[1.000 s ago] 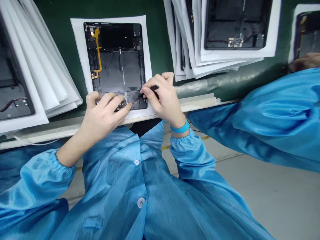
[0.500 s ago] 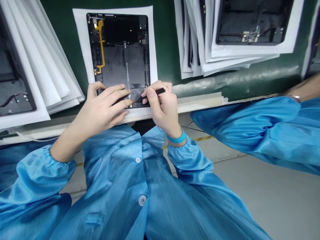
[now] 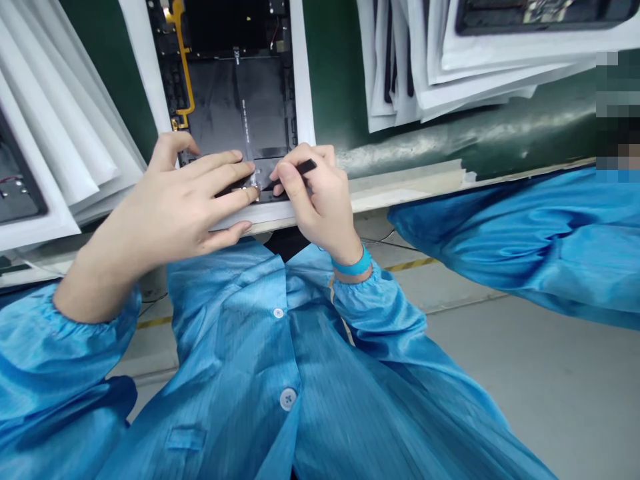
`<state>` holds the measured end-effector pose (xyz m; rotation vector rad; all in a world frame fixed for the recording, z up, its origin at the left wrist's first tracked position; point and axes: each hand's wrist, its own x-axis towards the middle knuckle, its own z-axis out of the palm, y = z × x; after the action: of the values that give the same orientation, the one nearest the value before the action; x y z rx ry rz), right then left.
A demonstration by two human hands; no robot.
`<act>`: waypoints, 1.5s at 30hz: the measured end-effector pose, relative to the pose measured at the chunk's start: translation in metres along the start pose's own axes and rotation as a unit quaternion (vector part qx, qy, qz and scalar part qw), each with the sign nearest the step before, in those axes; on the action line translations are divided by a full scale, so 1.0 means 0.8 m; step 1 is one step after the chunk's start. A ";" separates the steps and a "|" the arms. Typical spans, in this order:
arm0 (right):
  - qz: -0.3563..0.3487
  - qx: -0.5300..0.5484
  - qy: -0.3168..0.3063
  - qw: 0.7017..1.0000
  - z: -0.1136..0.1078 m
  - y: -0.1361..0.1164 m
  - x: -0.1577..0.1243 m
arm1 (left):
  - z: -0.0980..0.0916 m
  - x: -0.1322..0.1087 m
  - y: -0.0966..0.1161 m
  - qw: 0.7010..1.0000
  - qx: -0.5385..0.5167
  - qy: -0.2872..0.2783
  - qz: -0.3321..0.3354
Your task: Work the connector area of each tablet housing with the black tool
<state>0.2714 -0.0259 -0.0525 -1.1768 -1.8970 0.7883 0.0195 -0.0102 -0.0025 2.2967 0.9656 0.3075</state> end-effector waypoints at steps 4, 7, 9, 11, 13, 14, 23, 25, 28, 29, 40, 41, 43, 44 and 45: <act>-0.008 -0.013 0.002 1.000 0.001 0.002 0.001 | -0.014 0.014 0.011 0.997 -0.060 -0.023 -0.036; -0.018 -0.031 0.004 0.999 0.002 0.002 0.001 | -0.021 0.022 0.016 0.993 -0.099 -0.022 -0.062; -0.027 -0.049 0.008 0.998 0.003 0.002 0.002 | -0.023 0.025 0.017 0.994 -0.087 -0.036 -0.060; -0.044 -0.069 0.010 0.997 0.003 0.001 0.003 | -0.023 0.027 0.016 0.996 -0.059 -0.044 -0.048; -0.062 -0.089 0.007 0.994 0.003 0.002 0.004 | -0.021 0.028 0.013 0.998 -0.030 -0.040 -0.031; -0.069 -0.098 0.003 0.993 0.003 0.003 0.005 | -0.019 0.028 0.010 0.999 -0.017 -0.033 -0.022; -0.026 -0.152 -0.075 0.985 -0.014 0.003 0.019 | 0.017 0.003 -0.017 0.993 0.110 0.029 -0.005; 0.002 -0.151 -0.083 0.985 -0.019 0.001 0.021 | 0.025 -0.003 -0.021 0.992 0.120 0.044 -0.005; 0.001 -0.137 -0.048 0.989 -0.022 0.000 0.021 | 0.030 -0.008 -0.023 0.990 0.134 0.045 0.010; -0.006 -0.132 -0.033 0.991 -0.021 0.001 0.021 | 0.029 -0.007 -0.022 0.989 0.141 0.042 0.015; 0.025 -0.108 0.023 0.994 -0.021 0.003 0.020 | 0.028 -0.005 -0.023 0.965 0.238 0.062 0.093; 0.030 -0.102 0.025 0.994 -0.021 0.002 0.019 | 0.028 -0.005 -0.022 0.968 0.229 0.059 0.088; 0.045 -0.092 0.027 0.994 -0.022 0.002 0.018 | 0.029 -0.004 -0.020 0.973 0.214 0.052 0.072; 0.051 -0.087 0.028 0.995 -0.021 0.003 0.017 | 0.029 -0.003 -0.017 0.974 0.212 0.048 0.068; 0.053 -0.083 0.029 0.995 -0.021 0.004 0.017 | 0.030 -0.002 -0.014 0.973 0.216 0.047 0.066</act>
<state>0.2829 -0.0107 -0.0428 -1.3984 -1.8940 0.6542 0.0225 -0.0161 -0.0278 2.7727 1.0064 0.2830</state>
